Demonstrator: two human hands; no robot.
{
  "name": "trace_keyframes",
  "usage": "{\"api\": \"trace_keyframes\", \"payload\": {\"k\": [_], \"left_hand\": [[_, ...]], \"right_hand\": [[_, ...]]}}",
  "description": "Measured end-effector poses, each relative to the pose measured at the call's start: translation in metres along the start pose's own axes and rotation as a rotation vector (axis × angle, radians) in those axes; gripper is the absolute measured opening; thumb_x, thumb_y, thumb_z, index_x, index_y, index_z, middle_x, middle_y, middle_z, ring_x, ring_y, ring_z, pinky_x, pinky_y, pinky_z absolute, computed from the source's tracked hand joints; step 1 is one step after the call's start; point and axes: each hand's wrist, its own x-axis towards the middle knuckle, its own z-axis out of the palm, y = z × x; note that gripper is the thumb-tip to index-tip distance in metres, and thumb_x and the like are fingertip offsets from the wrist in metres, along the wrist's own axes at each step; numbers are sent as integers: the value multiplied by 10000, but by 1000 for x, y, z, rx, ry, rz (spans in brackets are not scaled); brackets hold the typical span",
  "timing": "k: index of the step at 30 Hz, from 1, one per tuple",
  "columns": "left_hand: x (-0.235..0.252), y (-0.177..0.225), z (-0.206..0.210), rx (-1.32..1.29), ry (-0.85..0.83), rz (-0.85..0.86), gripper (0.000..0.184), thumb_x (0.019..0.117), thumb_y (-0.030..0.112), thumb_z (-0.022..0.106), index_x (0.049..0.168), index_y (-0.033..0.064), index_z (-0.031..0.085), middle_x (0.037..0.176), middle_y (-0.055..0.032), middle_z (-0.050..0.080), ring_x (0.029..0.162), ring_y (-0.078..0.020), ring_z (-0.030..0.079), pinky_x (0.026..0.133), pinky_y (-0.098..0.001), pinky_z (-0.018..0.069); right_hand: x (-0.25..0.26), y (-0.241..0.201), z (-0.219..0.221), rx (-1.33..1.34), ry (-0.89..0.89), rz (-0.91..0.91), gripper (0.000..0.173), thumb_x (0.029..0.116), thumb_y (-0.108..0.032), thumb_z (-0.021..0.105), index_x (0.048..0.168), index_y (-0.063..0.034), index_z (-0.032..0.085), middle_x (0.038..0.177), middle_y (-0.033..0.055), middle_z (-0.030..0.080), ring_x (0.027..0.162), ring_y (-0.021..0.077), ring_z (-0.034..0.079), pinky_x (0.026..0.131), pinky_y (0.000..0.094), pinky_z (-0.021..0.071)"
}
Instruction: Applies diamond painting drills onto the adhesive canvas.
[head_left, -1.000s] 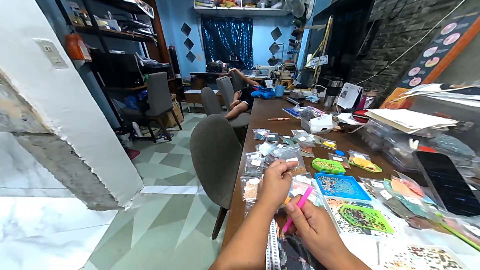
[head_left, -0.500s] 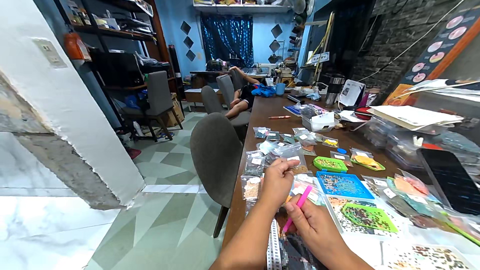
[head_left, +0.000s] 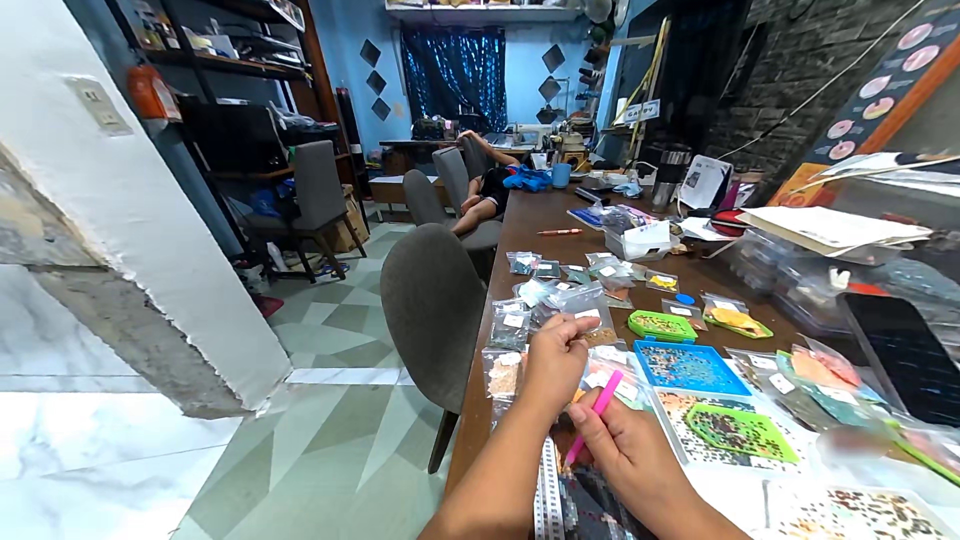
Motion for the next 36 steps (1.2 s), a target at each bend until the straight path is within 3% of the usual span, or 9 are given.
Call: {"api": "trace_keyframes", "payload": {"k": [8,14,22,36], "left_hand": [[0,-2,1,-21,5,12,295,987,-35,558,1214,51,726,1205,-100,642,1015,-146,622,885,-318,523],[2,-2,1,-10,15,-14,297,989,-28,567,1223,62,725,1217,-96,642,1015,-144,625,879,-318,526],[1,-2,1,-23,19,3,297,982,-44,568,1219,49,723,1188,-103,639,978,-143,621,851,-303,524],[1,-3,1,-28,13,11,292,985,-33,568,1217,49,724,1194,-104,640,1010,-150,615,871,-314,519]], "right_hand": [[-1,0,2,-94,16,-93,421,1083,-425,446,850,-99,574,581,-40,535,501,-30,521,474,137,430],[0,-1,-3,18,9,1,394,1078,-424,456,872,-116,589,625,-79,578,527,-56,563,486,129,480],[2,-1,-5,66,10,25,340,1079,-368,467,878,-121,589,626,-93,575,526,-66,555,489,123,479],[2,6,-4,33,-60,-91,403,1087,-430,449,890,-102,575,617,-48,565,527,-42,548,500,131,468]]}}
